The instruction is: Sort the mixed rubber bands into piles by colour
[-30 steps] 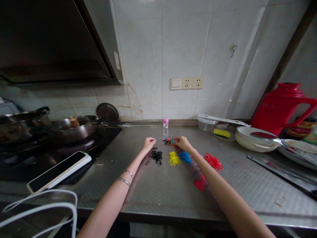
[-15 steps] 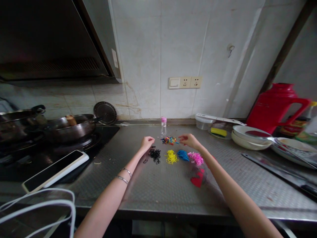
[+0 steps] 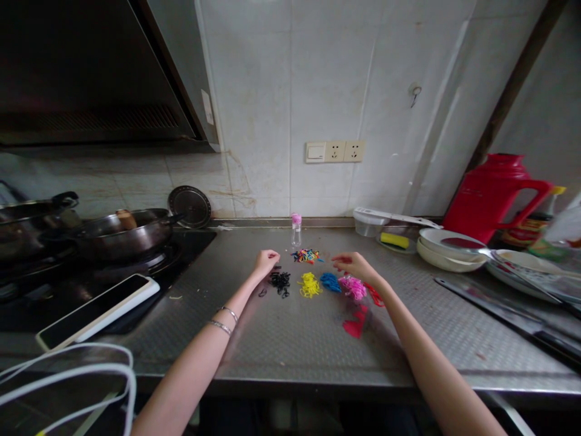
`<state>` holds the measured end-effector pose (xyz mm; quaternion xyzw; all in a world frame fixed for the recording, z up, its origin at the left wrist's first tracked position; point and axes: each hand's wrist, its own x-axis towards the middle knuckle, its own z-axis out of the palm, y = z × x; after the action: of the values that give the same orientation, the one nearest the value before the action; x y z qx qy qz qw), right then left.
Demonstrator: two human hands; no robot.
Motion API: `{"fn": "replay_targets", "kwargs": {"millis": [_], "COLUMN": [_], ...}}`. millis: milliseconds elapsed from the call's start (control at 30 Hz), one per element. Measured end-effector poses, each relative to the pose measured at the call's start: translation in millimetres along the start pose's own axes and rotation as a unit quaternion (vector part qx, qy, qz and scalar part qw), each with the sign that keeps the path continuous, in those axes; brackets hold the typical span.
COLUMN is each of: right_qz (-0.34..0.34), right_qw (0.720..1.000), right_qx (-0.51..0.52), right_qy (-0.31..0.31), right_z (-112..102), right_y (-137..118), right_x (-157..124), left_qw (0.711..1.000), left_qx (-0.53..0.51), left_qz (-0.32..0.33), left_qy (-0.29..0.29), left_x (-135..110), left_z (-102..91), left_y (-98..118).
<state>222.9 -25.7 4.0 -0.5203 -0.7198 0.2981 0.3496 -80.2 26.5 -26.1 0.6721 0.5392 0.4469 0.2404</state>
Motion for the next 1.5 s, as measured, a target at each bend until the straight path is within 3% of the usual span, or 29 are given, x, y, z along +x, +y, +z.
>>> {"fn": "replay_targets", "kwargs": {"millis": [167, 367, 567, 1167, 1367, 1500], "right_qz": [-0.018, -0.014, -0.026, -0.045, -0.042, -0.04], "right_qw": [0.997, 0.994, 0.992, 0.992, 0.992, 0.992], "right_qx": [-0.001, -0.027, -0.036, -0.073, -0.078, -0.087], "right_qy": [0.071, 0.108, 0.115, 0.093, 0.09, 0.085], "right_z": [-4.9, -12.0, -10.3, -4.8, -5.1, -5.5], "right_y": [7.1, 10.2, 14.8, 21.0, 18.8, 18.6], "right_x": [-3.9, -7.5, -7.0, -4.4, -5.8, -6.7], "left_qw": [1.0, 0.998, 0.986, 0.962, 0.965, 0.975], "left_qx": [0.026, 0.044, 0.116, 0.255, 0.245, 0.199], "left_qz": [0.012, 0.04, 0.048, 0.068, 0.066, 0.062], "left_qy": [-0.003, -0.034, -0.108, -0.07, -0.069, -0.077], "left_x": [0.3, -0.4, 2.7, 2.1, 2.9, 4.6], "left_z": [4.4, 12.7, 15.5, 41.3, 40.4, 29.4], "left_y": [2.1, 14.0, 18.4, 36.2, 38.1, 37.1]}}
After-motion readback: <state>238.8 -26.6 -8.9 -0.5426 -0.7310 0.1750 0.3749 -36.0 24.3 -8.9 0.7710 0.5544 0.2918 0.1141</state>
